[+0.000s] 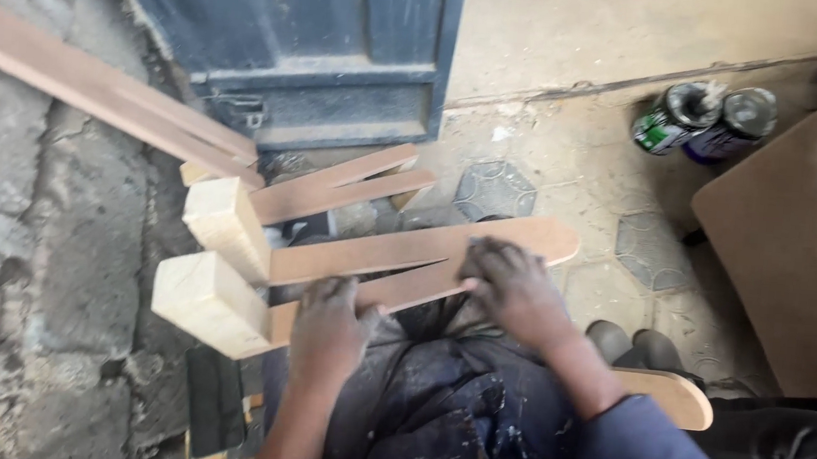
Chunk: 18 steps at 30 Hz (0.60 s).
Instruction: Sanding various wooden furniture components by hand using sandpaper to smooth the surfaces.
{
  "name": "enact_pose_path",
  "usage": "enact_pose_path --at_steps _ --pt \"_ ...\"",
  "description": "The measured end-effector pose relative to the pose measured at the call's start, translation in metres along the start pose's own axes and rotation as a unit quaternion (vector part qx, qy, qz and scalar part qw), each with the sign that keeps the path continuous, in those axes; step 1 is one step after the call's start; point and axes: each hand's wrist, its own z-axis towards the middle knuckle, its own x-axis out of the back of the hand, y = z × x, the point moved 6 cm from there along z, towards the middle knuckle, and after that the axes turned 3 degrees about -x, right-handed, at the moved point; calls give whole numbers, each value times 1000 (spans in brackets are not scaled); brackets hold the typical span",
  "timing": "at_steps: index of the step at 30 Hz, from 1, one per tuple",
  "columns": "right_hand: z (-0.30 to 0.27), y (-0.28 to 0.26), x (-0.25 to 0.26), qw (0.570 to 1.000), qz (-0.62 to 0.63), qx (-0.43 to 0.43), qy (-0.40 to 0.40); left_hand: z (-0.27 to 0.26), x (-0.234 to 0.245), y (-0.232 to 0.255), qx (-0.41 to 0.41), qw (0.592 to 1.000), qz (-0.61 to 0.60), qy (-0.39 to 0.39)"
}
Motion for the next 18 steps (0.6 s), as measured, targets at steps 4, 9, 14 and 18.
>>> enact_pose_path --at_steps 4,9,14,18 --pt "5 30 4 994 54 -30 -88 -11 23 -40 82 996 -24 -24" --pt "15 17 -15 979 161 35 -123 -29 76 -28 77 963 -258 -3" --pt "23 -130 4 934 230 247 -114 -18 95 -21 50 928 -368 29" --pt "22 -188 -92 927 103 356 -59 10 63 -10 14 887 -459 52"
